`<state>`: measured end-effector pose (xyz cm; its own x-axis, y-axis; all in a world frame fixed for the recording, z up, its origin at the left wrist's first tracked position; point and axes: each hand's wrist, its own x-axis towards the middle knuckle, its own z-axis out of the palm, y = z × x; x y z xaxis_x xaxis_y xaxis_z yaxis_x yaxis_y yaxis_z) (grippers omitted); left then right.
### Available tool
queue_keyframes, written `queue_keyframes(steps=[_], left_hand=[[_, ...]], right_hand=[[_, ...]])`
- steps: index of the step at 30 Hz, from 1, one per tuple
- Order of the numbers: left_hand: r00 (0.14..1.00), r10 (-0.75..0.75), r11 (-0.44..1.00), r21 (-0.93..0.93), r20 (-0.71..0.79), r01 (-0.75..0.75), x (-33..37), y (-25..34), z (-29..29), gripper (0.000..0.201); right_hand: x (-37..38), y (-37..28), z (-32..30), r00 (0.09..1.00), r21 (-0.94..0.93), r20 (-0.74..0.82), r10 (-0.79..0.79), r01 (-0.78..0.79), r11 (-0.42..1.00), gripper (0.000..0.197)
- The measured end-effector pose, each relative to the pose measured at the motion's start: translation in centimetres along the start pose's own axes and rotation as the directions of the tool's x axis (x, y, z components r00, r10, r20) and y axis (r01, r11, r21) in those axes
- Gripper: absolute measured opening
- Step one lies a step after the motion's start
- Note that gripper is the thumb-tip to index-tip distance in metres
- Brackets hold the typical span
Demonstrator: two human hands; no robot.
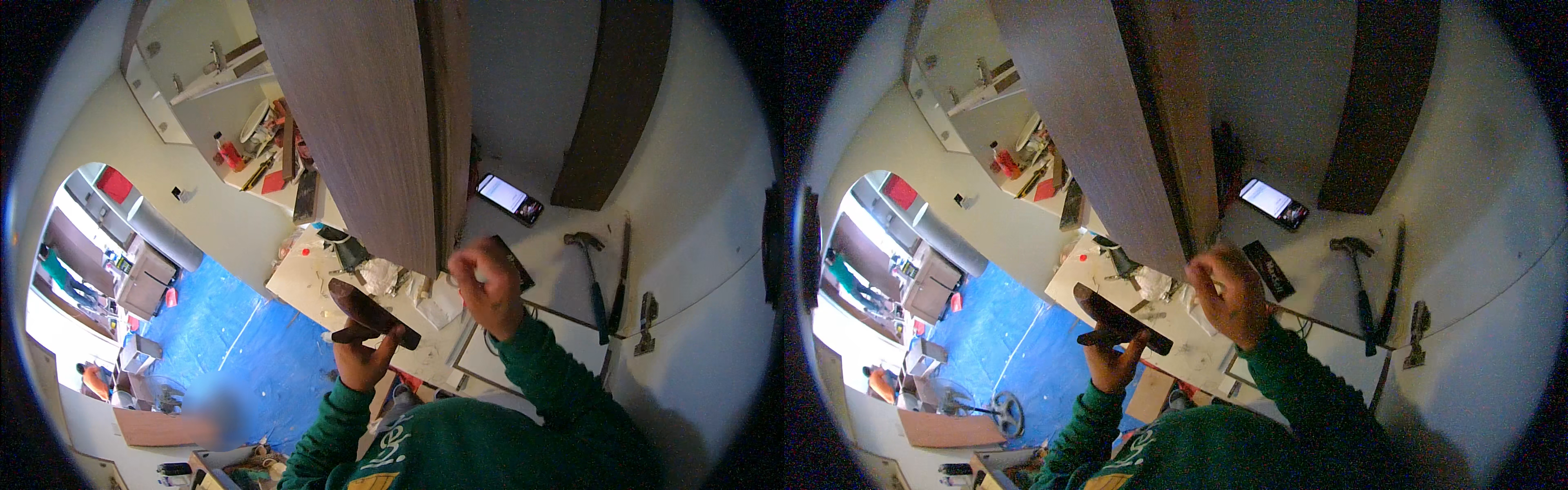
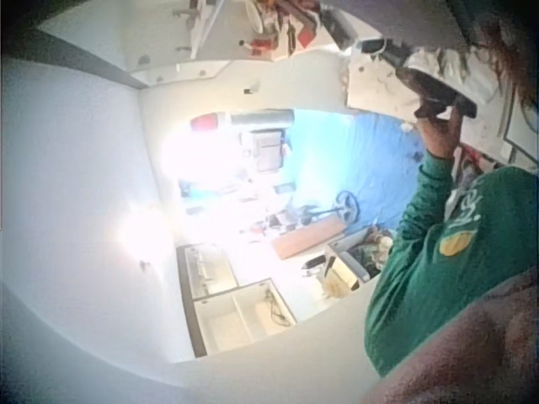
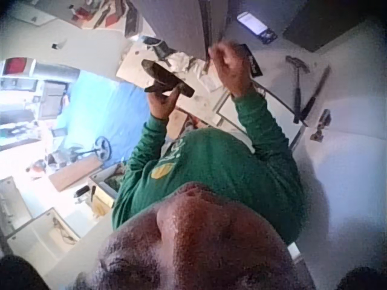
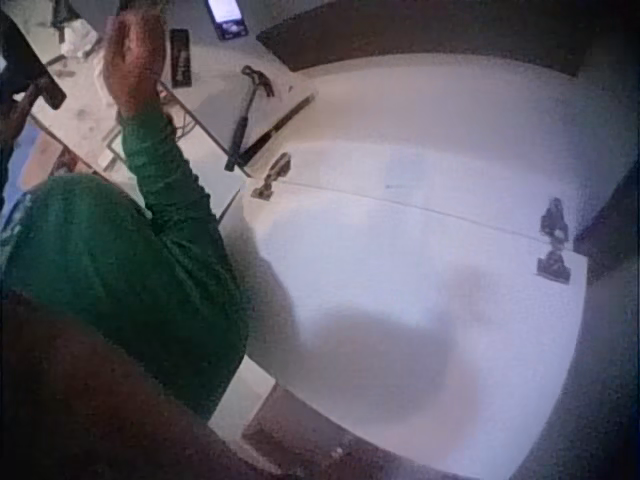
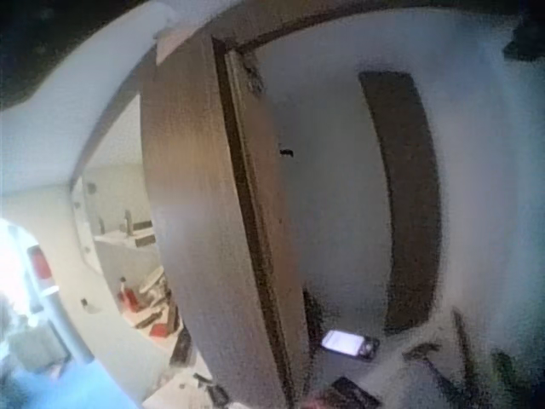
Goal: The person aligns a wooden cabinet door to its frame and uses a hammer to tap a small wooden block along the edge, likely to seat a hinge or adjust fit. The person repeatedly taps the block at different points along the door edge while holding the door steady.
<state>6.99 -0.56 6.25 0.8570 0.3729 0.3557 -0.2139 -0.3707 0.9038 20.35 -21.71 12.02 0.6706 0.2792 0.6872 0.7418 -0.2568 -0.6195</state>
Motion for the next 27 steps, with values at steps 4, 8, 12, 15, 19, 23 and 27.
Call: queue_keyframes(steps=[4, 8, 12, 15, 19, 23, 27], left_hand=[[0.999, 0.020, 0.999, 0.032, 0.035, -0.021, -0.8, 0.1, 0.7, 0.033], [1.000, -0.018, 1.000, 0.020, 0.026, 0.017, -2.3, -0.7, 0.6, 0.030], [0.994, -0.105, 0.995, -0.007, -0.026, 0.104, -3.8, -1.6, 0.0, 0.032], [0.992, -0.119, 0.993, -0.015, -0.042, 0.118, -4.4, -2.3, -0.4, 0.032], [0.992, -0.120, 0.992, 0.041, -0.031, 0.121, -4.5, -2.7, -0.7, 0.031], [0.987, -0.160, 0.987, 0.023, -0.006, 0.160, -4.2, -2.3, -0.7, 0.033], [0.998, -0.070, 0.992, 0.105, 0.004, 0.069, -4.1, -1.8, -0.6, 0.036]], right_hand=[[10.5, -3.5, -0.2, 0.863, -0.312, -0.334, -0.379, 0.279, 0.908, 0.019], [15.6, -4.9, 0.4, 0.762, -0.378, -0.430, -0.484, 0.335, 0.863, 0.019], [16.9, -5.3, 1.1, 0.723, -0.259, -0.531, -0.442, 0.358, 0.897, 0.018], [17.9, -5.5, 1.1, 0.725, -0.238, -0.549, -0.416, 0.341, 0.909, 0.019], [19.1, -6.0, 0.7, 0.744, -0.186, -0.552, -0.377, 0.331, 0.925, 0.021], [20.5, -7.0, 0.2, 0.663, -0.326, -0.571, -0.484, 0.358, 0.875, 0.021], [23.0, -8.4, -0.6, 0.573, -0.388, -0.601, -0.558, 0.401, 0.830, 0.020]])
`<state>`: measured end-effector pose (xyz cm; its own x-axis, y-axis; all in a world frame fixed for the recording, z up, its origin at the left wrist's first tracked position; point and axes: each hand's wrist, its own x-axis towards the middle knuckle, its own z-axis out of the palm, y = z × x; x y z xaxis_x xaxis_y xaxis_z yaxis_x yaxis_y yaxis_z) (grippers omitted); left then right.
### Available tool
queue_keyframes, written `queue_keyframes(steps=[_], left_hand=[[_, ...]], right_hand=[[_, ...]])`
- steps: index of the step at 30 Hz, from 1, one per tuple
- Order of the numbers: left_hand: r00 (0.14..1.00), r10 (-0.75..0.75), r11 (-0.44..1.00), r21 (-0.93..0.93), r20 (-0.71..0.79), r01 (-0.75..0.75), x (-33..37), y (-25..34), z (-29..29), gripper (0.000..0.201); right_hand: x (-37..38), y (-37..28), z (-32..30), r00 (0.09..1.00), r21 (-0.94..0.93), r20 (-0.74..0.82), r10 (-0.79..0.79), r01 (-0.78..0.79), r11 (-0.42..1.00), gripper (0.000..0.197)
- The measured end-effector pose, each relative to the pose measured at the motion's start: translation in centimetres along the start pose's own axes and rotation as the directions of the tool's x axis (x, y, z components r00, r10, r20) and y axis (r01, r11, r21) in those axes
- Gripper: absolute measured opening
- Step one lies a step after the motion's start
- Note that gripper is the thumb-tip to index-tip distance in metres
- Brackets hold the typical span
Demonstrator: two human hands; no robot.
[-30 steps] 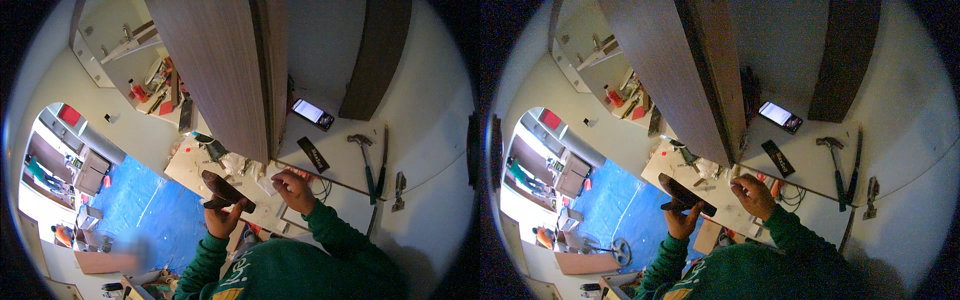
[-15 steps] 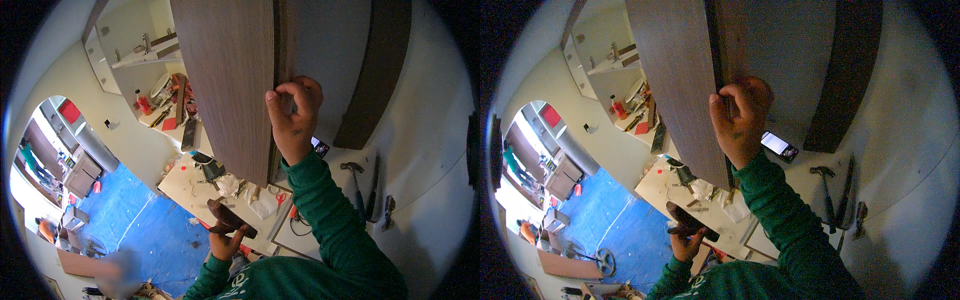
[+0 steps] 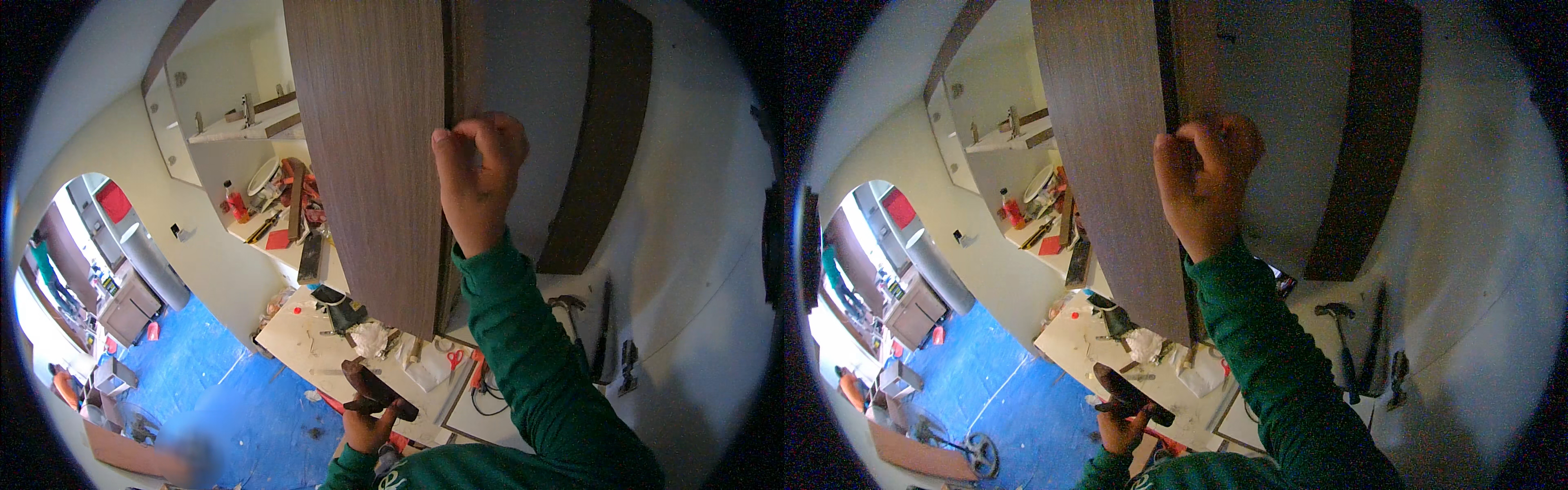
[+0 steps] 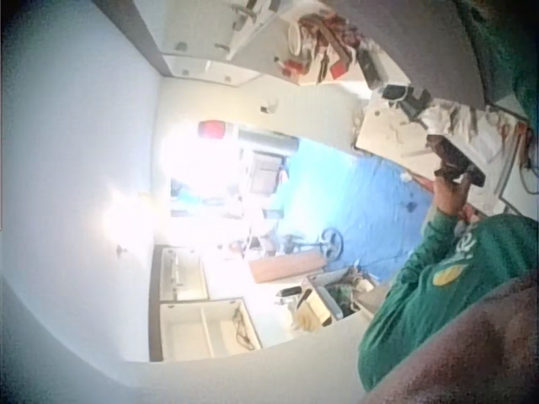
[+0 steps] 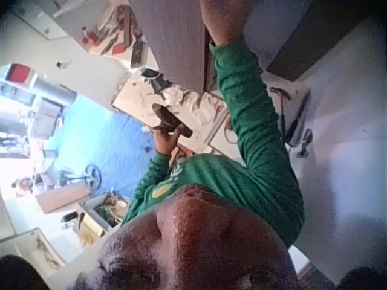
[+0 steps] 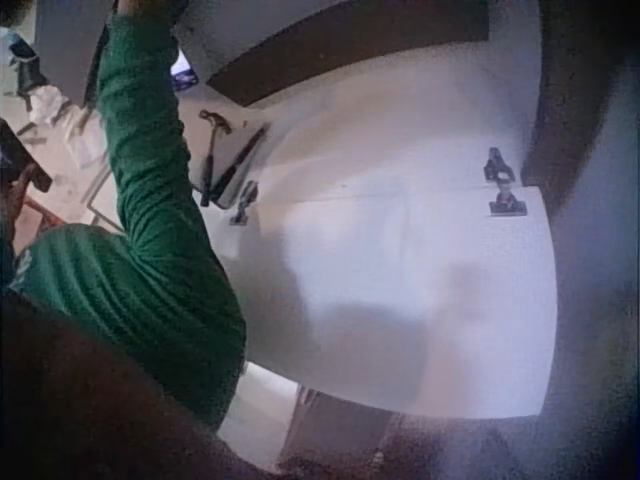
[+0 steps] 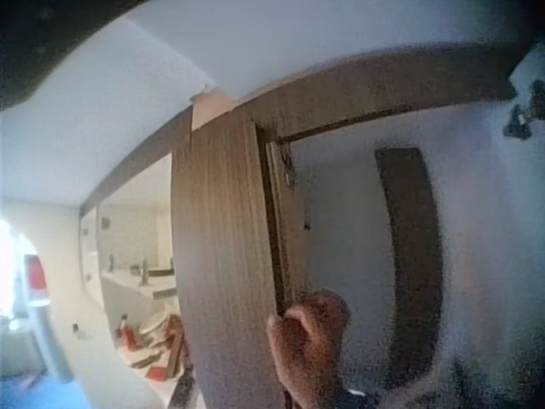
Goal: The person aligns a wooden cabinet door to its frame and uses a hammer to tap a small wooden block along the edge, likely to seat a hinge or adjust fit. The person repeatedly taps the block at different points along the door edge while holding the door steady.
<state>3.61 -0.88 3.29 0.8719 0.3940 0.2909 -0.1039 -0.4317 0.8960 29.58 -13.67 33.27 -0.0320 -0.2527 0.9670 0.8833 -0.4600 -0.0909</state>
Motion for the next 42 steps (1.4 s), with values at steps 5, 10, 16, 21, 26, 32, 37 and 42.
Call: queue_keyframes(steps=[5, 10, 16, 21, 26, 32, 37, 42], left_hand=[[0.999, -0.039, 0.999, -0.009, -0.016, 0.039, 0.0, 0.1, 0.0, 0.038], [0.998, -0.059, 0.998, -0.027, -0.017, 0.059, -0.2, 0.2, -0.4, 0.037], [0.993, -0.115, 0.986, -0.124, -0.001, 0.114, -0.1, 0.0, -0.4, 0.038], [0.997, -0.064, 0.982, -0.174, 0.029, 0.069, -0.2, -0.8, 0.2, 0.040], [0.997, -0.069, 0.994, -0.082, 0.028, 0.071, -0.3, -1.3, 0.5, 0.038], [0.999, -0.003, 1.000, -0.031, 0.046, 0.004, -0.3, -0.8, 0.1, 0.036], [1.000, 0.015, 0.993, -0.118, 0.002, -0.015, 0.6, 0.5, -0.2, 0.035], [0.999, 0.027, 0.998, -0.063, 0.030, -0.025, 4.8, 4.5, -1.3, 0.035]], right_hand=[[3.9, 0.4, 1.0, 0.999, 0.010, 0.032, -0.009, 0.009, 1.000, 0.020], [7.0, 0.5, 2.2, 0.999, -0.015, -0.023, -0.040, 0.040, 0.999, 0.020], [9.5, 0.4, 2.3, 0.998, 0.031, 0.050, -0.029, 0.027, 0.999, 0.019], [8.7, 0.0, 1.5, 0.999, 0.056, 0.049, -0.010, 0.007, 0.998, 0.018], [6.3, -0.7, 1.6, 0.986, -0.068, -0.018, -0.166, 0.164, 0.984, 0.022], [4.9, -0.4, -2.3, 0.969, -0.139, 0.138, -0.205, 0.224, 0.965, 0.024], [0.2, -0.1, -8.6, 0.887, 0.092, 0.319, 0.333, -0.379, 0.921, 0.013], [-7.4, -2.2, -12.4, 0.683, 0.064, 0.647, 0.338, -0.490, 0.869, 0.018]])
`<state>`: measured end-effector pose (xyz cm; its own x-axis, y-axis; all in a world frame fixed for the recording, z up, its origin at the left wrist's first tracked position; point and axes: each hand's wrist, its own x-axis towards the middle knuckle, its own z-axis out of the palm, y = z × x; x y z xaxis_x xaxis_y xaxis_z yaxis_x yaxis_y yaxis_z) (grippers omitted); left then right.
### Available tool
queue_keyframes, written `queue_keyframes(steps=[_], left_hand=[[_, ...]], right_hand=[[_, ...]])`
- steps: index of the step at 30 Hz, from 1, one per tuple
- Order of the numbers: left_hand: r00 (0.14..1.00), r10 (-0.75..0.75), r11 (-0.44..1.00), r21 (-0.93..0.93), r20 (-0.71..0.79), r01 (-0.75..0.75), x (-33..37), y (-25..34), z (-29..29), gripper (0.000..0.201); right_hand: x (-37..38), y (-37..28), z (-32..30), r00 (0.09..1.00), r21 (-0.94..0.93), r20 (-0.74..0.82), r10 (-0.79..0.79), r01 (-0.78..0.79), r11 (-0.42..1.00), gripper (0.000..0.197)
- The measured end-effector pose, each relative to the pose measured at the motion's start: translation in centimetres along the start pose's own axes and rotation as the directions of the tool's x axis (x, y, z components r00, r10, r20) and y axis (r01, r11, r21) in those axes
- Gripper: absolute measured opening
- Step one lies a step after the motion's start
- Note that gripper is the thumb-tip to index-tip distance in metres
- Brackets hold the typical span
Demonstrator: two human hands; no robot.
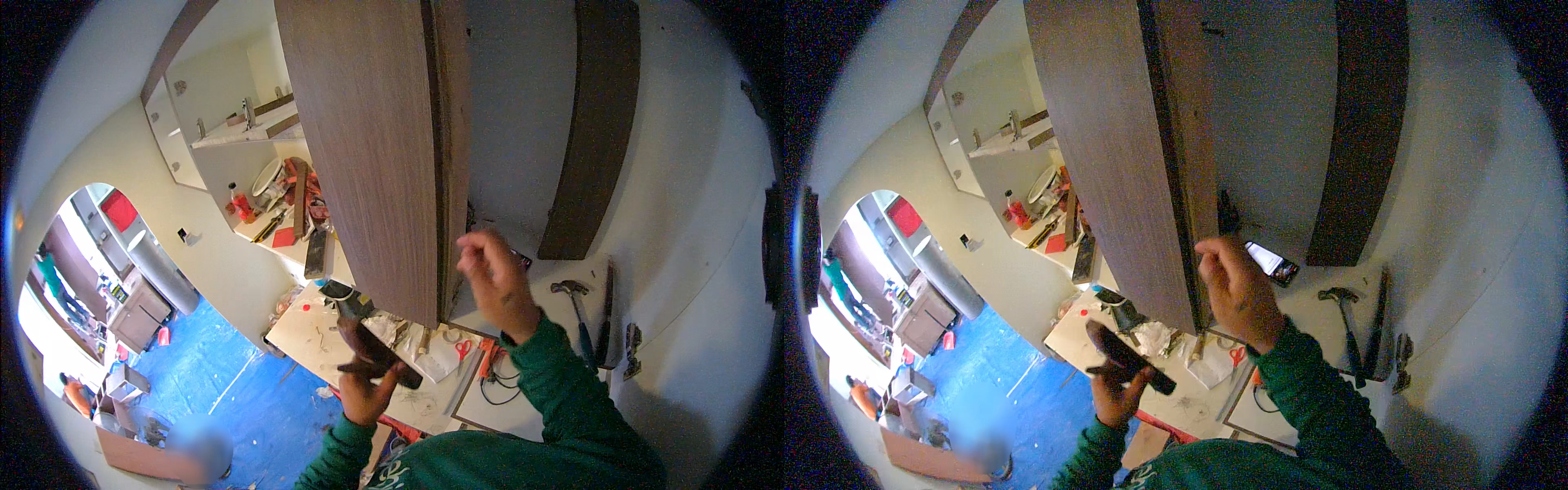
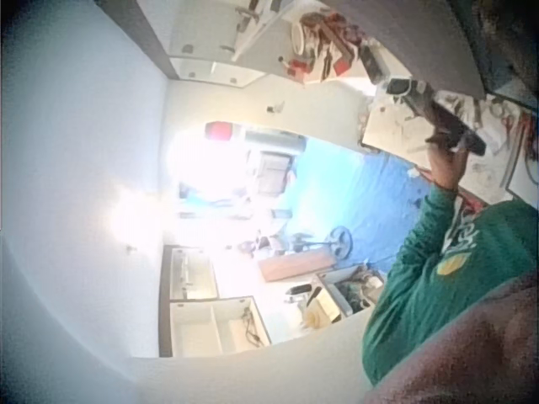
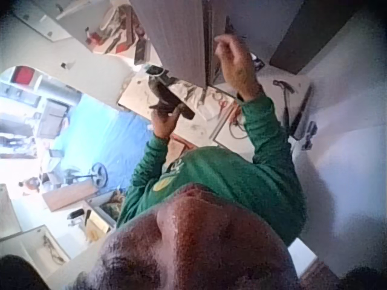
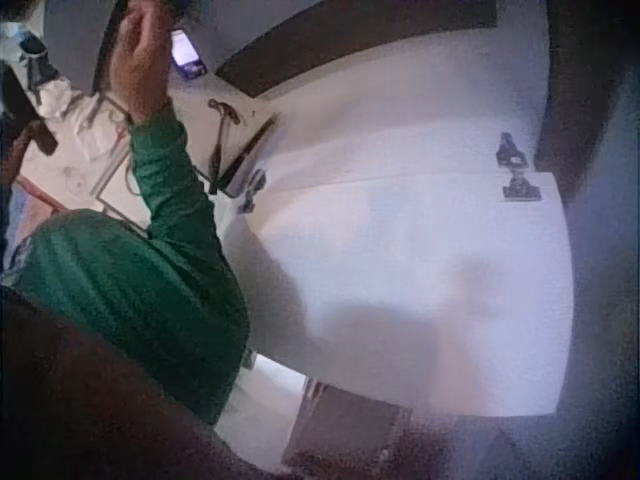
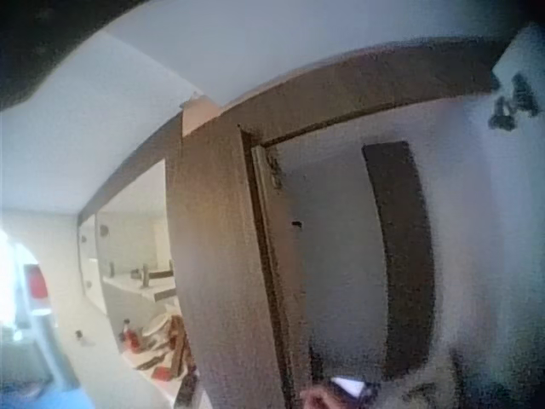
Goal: The person aligns a wooden cabinet door to its frame and uses a hammer to tap a small wooden block along the edge, likely to seat a hinge or adjust fit. The person repeatedly taps the block at different points along the door edge while holding the door steady.
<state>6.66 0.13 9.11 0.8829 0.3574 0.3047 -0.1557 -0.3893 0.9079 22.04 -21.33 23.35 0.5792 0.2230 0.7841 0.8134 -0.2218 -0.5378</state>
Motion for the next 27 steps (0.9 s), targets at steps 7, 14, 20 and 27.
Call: queue_keyframes(steps=[7, 14, 20, 27], left_hand=[[0.988, 0.153, 0.982, -0.117, 0.018, -0.150, 3.1, 5.1, 0.1, 0.038], [0.995, 0.076, 0.986, -0.150, 0.058, -0.067, 1.0, 3.0, 2.1, 0.033], [0.995, 0.070, 0.990, -0.131, 0.076, -0.060, -0.7, 1.4, 1.8, 0.039], [0.996, 0.087, 0.991, -0.103, 0.019, -0.085, -0.1, 2.4, 2.0, 0.036]], right_hand=[[4.5, -0.2, 0.2, 0.936, -0.354, -0.113, -0.335, 0.277, 0.893, 0.017], [11.5, -1.8, 2.1, 0.890, -0.300, -0.245, -0.385, 0.308, 0.903, 0.014], [11.9, -2.1, 2.5, 0.948, -0.105, -0.262, -0.179, 0.156, 0.982, 0.017], [10.2, -0.8, 2.2, 0.950, 0.005, -0.273, -0.151, 0.158, 0.987, 0.024]])
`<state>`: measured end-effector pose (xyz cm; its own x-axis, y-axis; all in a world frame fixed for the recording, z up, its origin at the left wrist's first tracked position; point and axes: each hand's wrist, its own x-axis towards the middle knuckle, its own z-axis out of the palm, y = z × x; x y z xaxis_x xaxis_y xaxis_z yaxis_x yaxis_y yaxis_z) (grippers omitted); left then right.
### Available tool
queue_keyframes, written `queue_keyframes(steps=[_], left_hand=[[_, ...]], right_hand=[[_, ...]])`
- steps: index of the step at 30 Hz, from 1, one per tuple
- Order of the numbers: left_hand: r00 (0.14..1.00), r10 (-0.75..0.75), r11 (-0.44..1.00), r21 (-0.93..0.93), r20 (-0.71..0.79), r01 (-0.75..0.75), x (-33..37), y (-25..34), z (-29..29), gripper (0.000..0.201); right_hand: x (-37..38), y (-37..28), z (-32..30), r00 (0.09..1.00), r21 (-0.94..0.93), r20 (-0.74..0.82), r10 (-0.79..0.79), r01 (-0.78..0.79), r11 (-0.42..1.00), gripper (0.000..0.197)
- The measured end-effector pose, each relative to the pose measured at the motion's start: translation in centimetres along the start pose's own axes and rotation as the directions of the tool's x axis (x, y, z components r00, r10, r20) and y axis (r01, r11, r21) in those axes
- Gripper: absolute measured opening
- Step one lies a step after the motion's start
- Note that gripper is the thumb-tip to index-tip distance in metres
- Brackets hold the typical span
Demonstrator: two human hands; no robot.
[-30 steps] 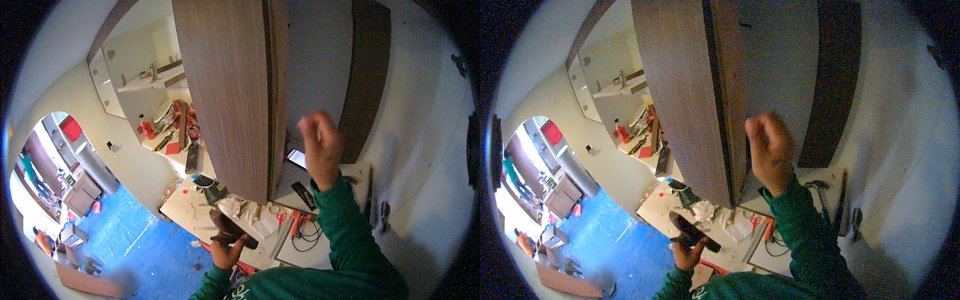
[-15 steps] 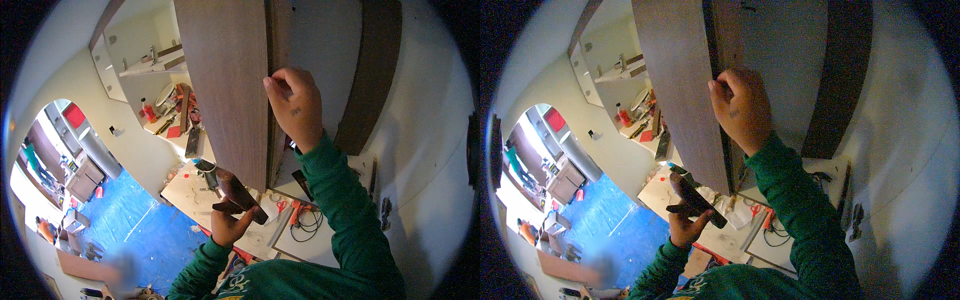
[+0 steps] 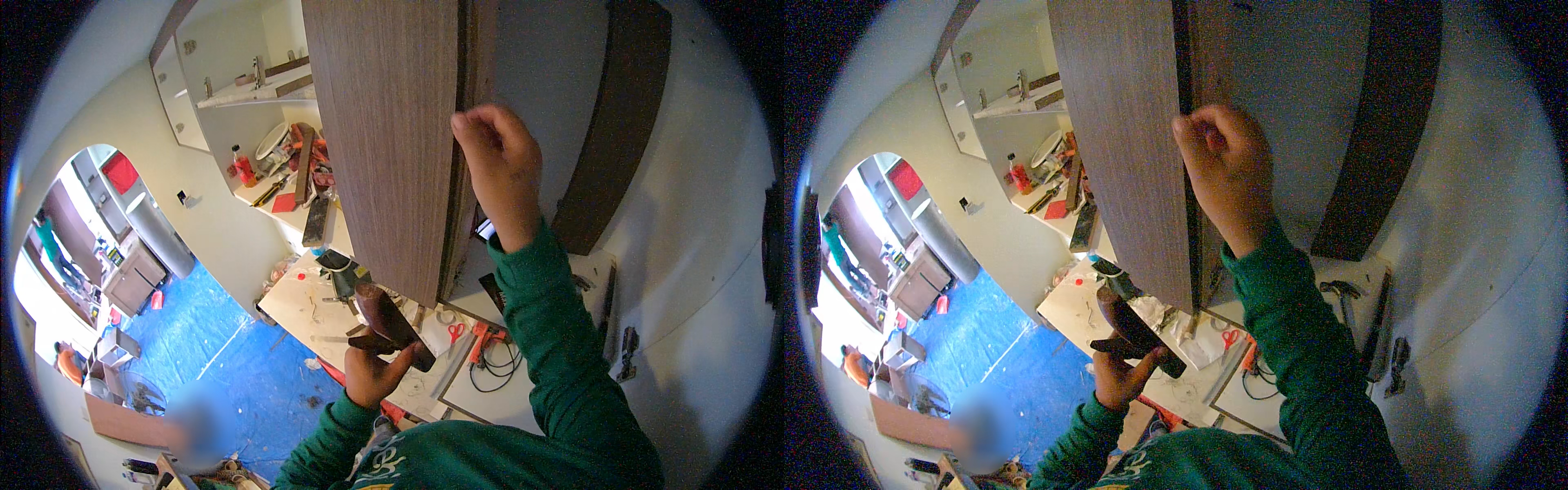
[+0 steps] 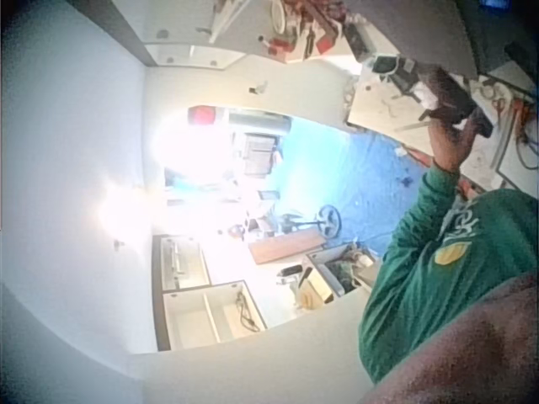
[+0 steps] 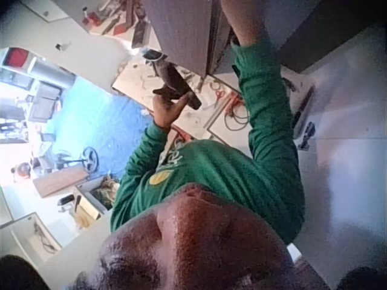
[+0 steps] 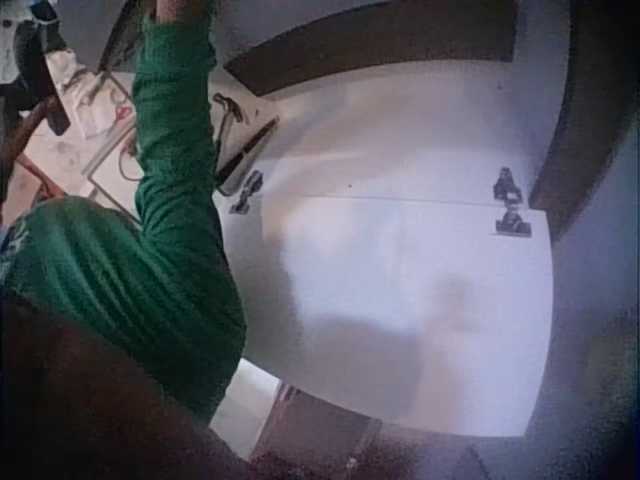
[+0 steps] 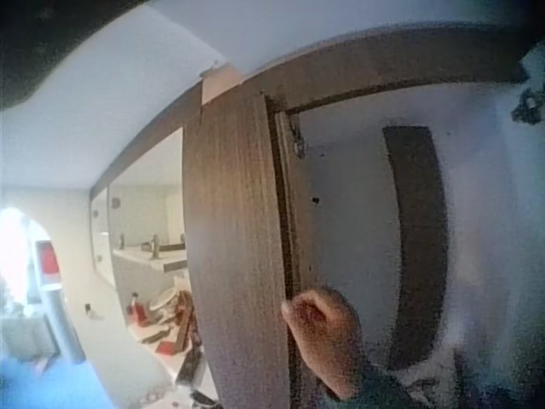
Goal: The person aligns a wooden cabinet door to its frame and uses a hammer to tap a small wooden block along the edge, likely to seat a hinge or adjust fit. The person repeatedly taps the block at different points along the door edge while holding the door steady.
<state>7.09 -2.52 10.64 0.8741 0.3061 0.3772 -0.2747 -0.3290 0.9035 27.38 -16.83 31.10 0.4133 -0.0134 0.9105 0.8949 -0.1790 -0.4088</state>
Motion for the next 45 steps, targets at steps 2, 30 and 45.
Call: queue_keyframes(steps=[2, 30, 45], left_hand=[[0.999, -0.035, 0.997, 0.073, -0.002, 0.035, 1.7, 1.5, -0.5, 0.038], [0.868, 0.494, 0.712, 0.550, 0.050, -0.437, 21.3, 27.6, -0.5, 0.054], [0.841, 0.541, 0.650, 0.643, -0.017, -0.406, 22.1, 26.9, 0.0, 0.052]], right_hand=[[-2.6, 0.0, -1.8, 0.994, 0.001, 0.057, 0.091, -0.092, 0.996, 0.027], [-7.0, -0.2, -5.7, 0.904, 0.060, 0.339, 0.261, -0.298, 0.953, 0.032], [0.4, -2.6, -2.9, 0.980, -0.086, 0.199, 0.017, 0.001, 0.996, 0.040]])
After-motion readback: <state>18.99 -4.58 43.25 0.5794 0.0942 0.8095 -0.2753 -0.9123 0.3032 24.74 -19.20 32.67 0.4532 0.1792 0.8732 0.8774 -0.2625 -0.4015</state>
